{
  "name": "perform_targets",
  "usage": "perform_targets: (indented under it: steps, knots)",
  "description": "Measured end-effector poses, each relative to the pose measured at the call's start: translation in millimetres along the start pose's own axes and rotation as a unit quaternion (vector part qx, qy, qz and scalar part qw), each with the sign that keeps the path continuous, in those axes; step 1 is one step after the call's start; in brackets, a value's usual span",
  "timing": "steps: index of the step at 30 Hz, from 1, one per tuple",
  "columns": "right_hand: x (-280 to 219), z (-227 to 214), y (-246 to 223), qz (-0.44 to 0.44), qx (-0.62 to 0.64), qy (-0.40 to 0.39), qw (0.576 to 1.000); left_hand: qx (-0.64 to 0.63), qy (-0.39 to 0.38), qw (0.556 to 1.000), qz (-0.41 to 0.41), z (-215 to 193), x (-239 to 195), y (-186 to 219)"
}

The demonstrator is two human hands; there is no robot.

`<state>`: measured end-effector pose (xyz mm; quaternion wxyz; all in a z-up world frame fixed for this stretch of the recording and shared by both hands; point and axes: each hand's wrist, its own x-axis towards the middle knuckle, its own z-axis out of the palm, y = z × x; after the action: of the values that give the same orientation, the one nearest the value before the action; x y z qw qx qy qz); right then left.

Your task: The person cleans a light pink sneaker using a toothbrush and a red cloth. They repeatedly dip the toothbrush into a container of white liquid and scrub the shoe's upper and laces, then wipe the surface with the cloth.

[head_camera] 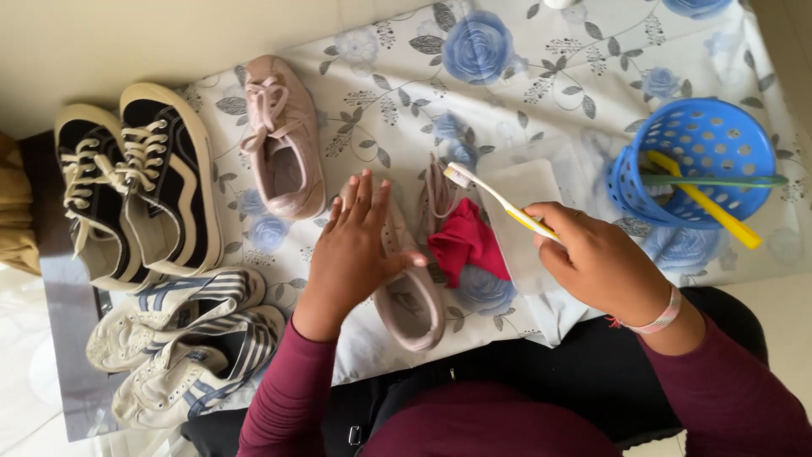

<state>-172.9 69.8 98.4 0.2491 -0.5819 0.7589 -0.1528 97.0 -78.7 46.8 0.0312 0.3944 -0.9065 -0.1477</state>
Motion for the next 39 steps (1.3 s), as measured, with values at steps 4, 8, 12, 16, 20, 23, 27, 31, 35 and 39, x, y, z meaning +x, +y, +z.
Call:
perform_targets:
  steps: [4,8,12,16,20,23,27,31,35,39]
  knots:
    - [8.8,13.2,-7.1,-0.031,0.035,-0.002,0.999,-0.019,-0.028,0.997,-0.067,12.6,-6.4,-18.6]
    - [11.4,22.4,-1.7,-0.078,0.053,0.002,0.996,-0.234,-0.057,0.97,-0.017,6.9,-10.8,-13.5]
    - [13.6,23.9,-4.1,-0.165,0.029,-0.006,0.986,-0.298,-0.079,0.95,0.057,25.5,-9.3,-18.8]
    - [13.0,30.9,4.8,-0.195,-0.023,0.022,0.98,-0.359,-0.067,0.926,0.094,35.2,2.4,-30.9]
    - [11.6,34.7,6.1,-0.239,-0.062,0.055,0.968,-0.413,-0.042,0.901,0.123,45.9,8.5,-39.5]
    - [15.0,43.2,12.3,-0.261,-0.104,0.06,0.958,-0.387,-0.041,0.911,0.135,45.0,7.2,-38.2]
    - [18.6,56.2,19.6,-0.335,-0.178,0.036,0.925,-0.338,-0.028,0.932,0.127,42.4,-2.1,-33.1]
    - [23.9,48.3,6.5,-0.395,-0.196,0.065,0.895,-0.322,-0.028,0.939,0.119,39.2,-6.4,-30.2]
    - [24.8,48.7,3.3,-0.439,-0.199,0.04,0.875,-0.268,-0.035,0.959,0.087,33.1,-11.6,-22.4]
    - [30.2,44.7,4.7,-0.453,-0.207,0.021,0.867,-0.201,-0.055,0.975,0.073,37.0,-14.1,-22.4]
